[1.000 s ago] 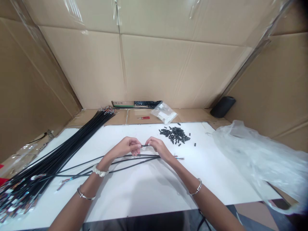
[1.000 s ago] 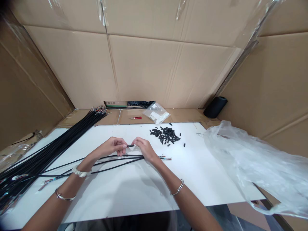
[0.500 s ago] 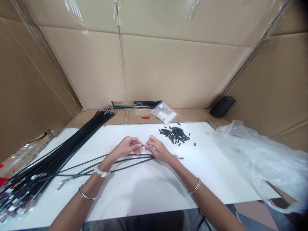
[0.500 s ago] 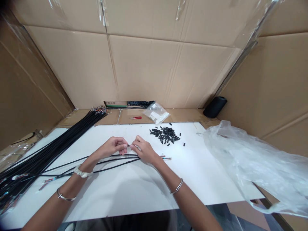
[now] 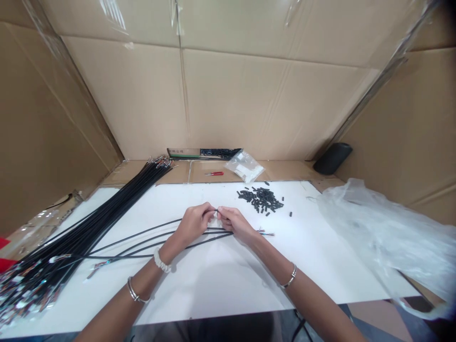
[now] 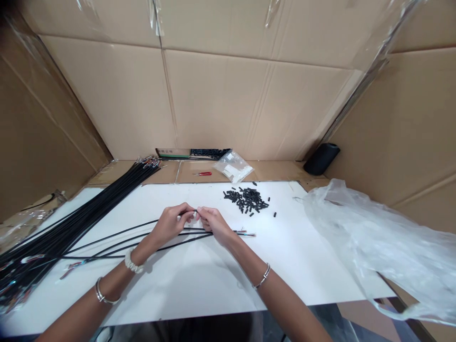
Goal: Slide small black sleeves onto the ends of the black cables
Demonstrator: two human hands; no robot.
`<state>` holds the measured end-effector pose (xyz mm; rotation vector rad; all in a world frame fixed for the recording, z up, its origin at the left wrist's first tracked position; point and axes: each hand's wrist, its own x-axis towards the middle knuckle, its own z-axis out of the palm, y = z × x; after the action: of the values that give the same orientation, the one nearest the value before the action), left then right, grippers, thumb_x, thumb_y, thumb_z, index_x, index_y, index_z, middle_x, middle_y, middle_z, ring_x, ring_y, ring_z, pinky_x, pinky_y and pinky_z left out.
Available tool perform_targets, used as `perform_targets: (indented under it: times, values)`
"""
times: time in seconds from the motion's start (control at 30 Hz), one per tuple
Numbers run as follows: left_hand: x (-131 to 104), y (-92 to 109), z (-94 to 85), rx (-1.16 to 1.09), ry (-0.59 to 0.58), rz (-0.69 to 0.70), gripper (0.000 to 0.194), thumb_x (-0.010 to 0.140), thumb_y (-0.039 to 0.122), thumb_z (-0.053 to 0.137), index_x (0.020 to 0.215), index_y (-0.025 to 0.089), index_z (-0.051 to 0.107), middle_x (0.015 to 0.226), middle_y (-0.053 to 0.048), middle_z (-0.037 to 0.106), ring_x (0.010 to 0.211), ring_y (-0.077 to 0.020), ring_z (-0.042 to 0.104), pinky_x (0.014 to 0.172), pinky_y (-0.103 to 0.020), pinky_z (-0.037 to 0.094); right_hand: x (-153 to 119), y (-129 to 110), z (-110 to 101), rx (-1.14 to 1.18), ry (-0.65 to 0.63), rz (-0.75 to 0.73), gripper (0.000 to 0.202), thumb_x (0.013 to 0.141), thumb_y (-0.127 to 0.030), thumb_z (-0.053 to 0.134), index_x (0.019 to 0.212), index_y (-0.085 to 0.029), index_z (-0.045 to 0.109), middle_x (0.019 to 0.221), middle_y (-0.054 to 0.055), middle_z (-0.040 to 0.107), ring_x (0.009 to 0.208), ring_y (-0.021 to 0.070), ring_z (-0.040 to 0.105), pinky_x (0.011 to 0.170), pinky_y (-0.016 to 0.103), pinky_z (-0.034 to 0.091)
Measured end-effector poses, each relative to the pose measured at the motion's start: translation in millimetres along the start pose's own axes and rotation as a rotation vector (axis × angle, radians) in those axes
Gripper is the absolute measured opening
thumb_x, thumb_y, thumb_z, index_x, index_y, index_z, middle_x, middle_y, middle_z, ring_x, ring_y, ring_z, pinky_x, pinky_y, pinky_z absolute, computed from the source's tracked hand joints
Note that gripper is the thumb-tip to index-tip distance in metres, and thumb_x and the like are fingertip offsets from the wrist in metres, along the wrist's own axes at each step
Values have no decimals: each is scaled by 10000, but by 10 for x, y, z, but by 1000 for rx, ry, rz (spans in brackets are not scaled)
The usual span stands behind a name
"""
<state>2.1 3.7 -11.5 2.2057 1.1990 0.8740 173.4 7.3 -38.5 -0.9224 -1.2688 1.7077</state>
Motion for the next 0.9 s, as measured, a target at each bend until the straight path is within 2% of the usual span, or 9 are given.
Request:
perform_targets:
  times: [0.1,0.17,0.23,0.27,0.33,0.4,0.57,0.7,0.9]
  values:
    - [-27,-8,30,126,17,68,222,927,224,378,907,182,595,804,-40,657,693,-151,583,674,-250,412,6,14,-23,115,-56,69,368,794,-520,565,707,-171,489,569,-72,194,488,80,115,446,229,89]
    - [-33,-11,29,168,15,92,224,934,230,372,917,184,591,819,-43,659,702,-156,588,674,-251,407,-7,-26,-34,43,-61,47,373,816,-529,534,711,-172,504,562,-73,186,481,82,122,446,228,104]
    - [-27,-7,10,154,18,82,215,933,226,381,900,186,589,825,-36,664,701,-152,591,676,-247,407,-32,-98,-32,-132,-31,-39,388,861,-529,469,726,-173,542,546,-67,215,473,87,177,456,227,161]
    - [-21,-3,-5,128,24,69,208,931,222,389,893,186,590,821,-30,665,697,-148,592,676,-242,408,-47,-138,-25,-238,-4,-109,388,882,-515,441,745,-174,565,553,-52,283,489,94,248,478,228,215]
    - [-5,5,-38,60,39,40,189,925,221,410,880,185,589,795,-19,663,684,-138,592,670,-231,412,-75,-204,-8,-423,47,-276,350,906,-462,431,789,-176,597,700,3,479,648,125,429,606,247,331]
    - [9,14,-67,1,46,16,174,917,228,432,856,180,587,755,-10,654,663,-130,590,657,-223,413,-91,-235,3,-553,72,-368,296,910,-425,445,847,-184,605,817,25,538,749,150,475,687,266,356]
    - [15,52,-91,-113,36,-4,172,908,248,462,807,172,577,701,3,637,637,-119,585,635,-208,420,-75,-170,-35,-759,100,-478,233,921,-369,445,883,-197,598,778,20,513,684,145,461,650,268,351]
    - [-7,75,-54,-66,45,15,165,914,223,447,832,171,582,705,6,635,634,-111,584,646,-205,426,-57,-123,-76,-811,91,-541,254,943,-328,411,820,-197,590,743,25,496,701,155,470,679,277,360]
    - [-49,7,45,140,167,216,152,917,176,435,908,172,587,757,-13,663,657,-128,610,634,-228,447,-88,-203,-68,-789,52,-563,281,945,-334,420,768,-178,573,710,20,501,673,142,466,643,262,361]
